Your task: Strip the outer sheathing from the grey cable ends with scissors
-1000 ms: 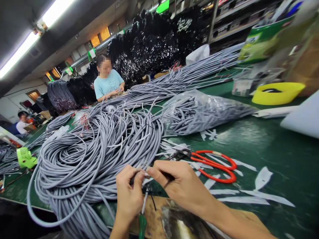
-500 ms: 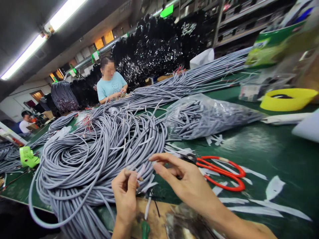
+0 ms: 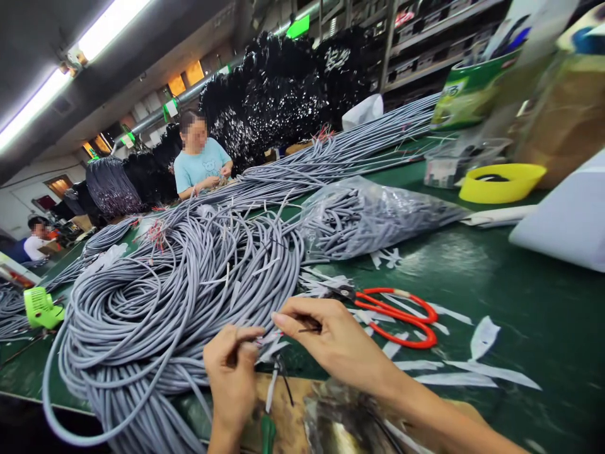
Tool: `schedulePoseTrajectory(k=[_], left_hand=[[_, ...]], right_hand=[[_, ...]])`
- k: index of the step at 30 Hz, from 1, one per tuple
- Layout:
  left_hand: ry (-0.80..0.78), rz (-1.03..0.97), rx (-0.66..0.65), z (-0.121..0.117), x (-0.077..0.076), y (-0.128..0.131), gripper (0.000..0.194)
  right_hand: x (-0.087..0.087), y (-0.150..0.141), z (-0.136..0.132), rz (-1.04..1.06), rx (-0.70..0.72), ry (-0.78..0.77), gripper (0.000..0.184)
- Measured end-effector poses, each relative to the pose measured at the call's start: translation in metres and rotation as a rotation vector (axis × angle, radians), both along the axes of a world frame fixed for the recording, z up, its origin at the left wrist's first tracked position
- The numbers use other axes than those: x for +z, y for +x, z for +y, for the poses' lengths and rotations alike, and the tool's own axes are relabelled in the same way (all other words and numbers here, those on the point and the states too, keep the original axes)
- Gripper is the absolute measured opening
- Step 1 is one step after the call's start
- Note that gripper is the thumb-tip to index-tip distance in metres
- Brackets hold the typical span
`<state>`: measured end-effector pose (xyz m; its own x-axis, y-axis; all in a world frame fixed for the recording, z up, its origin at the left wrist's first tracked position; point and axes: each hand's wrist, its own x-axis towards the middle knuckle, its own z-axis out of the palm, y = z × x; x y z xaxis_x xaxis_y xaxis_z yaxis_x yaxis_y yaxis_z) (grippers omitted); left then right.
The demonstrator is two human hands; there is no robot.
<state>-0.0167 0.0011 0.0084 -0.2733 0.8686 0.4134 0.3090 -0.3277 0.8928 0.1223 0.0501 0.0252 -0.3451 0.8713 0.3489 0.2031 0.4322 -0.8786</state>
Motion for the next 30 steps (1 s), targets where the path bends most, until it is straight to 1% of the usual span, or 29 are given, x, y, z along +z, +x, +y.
schedulePoseTrajectory(k=[2,4,5,7,9,10,12,13,14,16,18,19,20,21,22,23,25,26,28,29,30], left_hand=[[0.043,0.202,-0.075,-0.002,0.001,0.002,0.012],[0.077,0.32,-0.111,-0.003,0.001,0.004,0.011],[0.094,0.35,-0.12,-0.003,0.001,0.005,0.013],[0.128,0.353,-0.128,-0.004,0.001,0.005,0.014],[0.13,0.309,-0.131,-0.004,0.001,0.003,0.016],[0.117,0.277,-0.134,-0.004,0.001,0.002,0.019],[0.087,0.202,-0.138,-0.003,0.002,-0.001,0.028],[0.075,0.163,-0.134,-0.002,0.002,-0.002,0.033],[0.06,0.125,-0.129,-0.001,0.002,-0.003,0.036],[0.022,0.06,-0.109,0.0,0.002,-0.003,0.042],[-0.014,0.027,-0.098,0.001,0.003,-0.003,0.044],[-0.022,0.026,-0.098,0.0,0.003,-0.002,0.044],[-0.018,0.038,-0.096,0.0,0.003,-0.001,0.043],[-0.001,0.063,-0.097,-0.001,0.003,0.0,0.041],[0.022,0.098,-0.102,-0.002,0.003,0.0,0.038],[0.05,0.133,-0.107,-0.002,0.003,0.001,0.035],[0.105,0.174,-0.124,-0.003,0.003,-0.001,0.029],[0.13,0.17,-0.135,-0.003,0.003,-0.002,0.027],[0.158,0.106,-0.148,-0.002,0.002,-0.006,0.027],[0.159,0.05,-0.144,-0.001,0.001,-0.007,0.029],[0.149,-0.009,-0.136,0.0,0.0,-0.009,0.031]], right_hand=[[0.0,-0.001,0.001,0.014,-0.011,-0.025,0.036],[-0.001,-0.002,0.002,0.032,-0.004,-0.075,0.04],[-0.002,-0.003,0.003,0.045,0.026,-0.116,0.044],[-0.003,-0.005,0.005,0.079,0.144,-0.234,0.05],[-0.003,-0.006,0.006,0.112,0.275,-0.389,0.052],[-0.003,-0.005,0.006,0.133,0.315,-0.466,0.052],[-0.001,-0.004,0.006,0.196,0.315,-0.558,0.05],[0.001,-0.002,0.006,0.239,0.286,-0.549,0.049],[0.004,0.0,0.004,0.275,0.258,-0.492,0.048],[0.01,0.004,0.001,0.287,0.239,-0.276,0.04],[0.014,0.008,-0.002,0.22,0.236,-0.045,0.028],[0.016,0.01,-0.003,0.175,0.223,0.034,0.023],[0.016,0.011,-0.004,0.138,0.194,0.075,0.022],[0.016,0.012,-0.004,0.111,0.16,0.073,0.024],[0.015,0.012,-0.003,0.096,0.14,0.034,0.028],[0.013,0.012,-0.002,0.092,0.141,-0.041,0.032],[0.009,0.009,0.001,0.116,0.204,-0.261,0.038],[0.006,0.007,0.003,0.138,0.263,-0.387,0.04],[0.001,0.002,0.004,0.175,0.391,-0.593,0.042],[-0.001,-0.001,0.005,0.186,0.44,-0.652,0.042],[-0.003,-0.003,0.004,0.191,0.47,-0.674,0.043]])
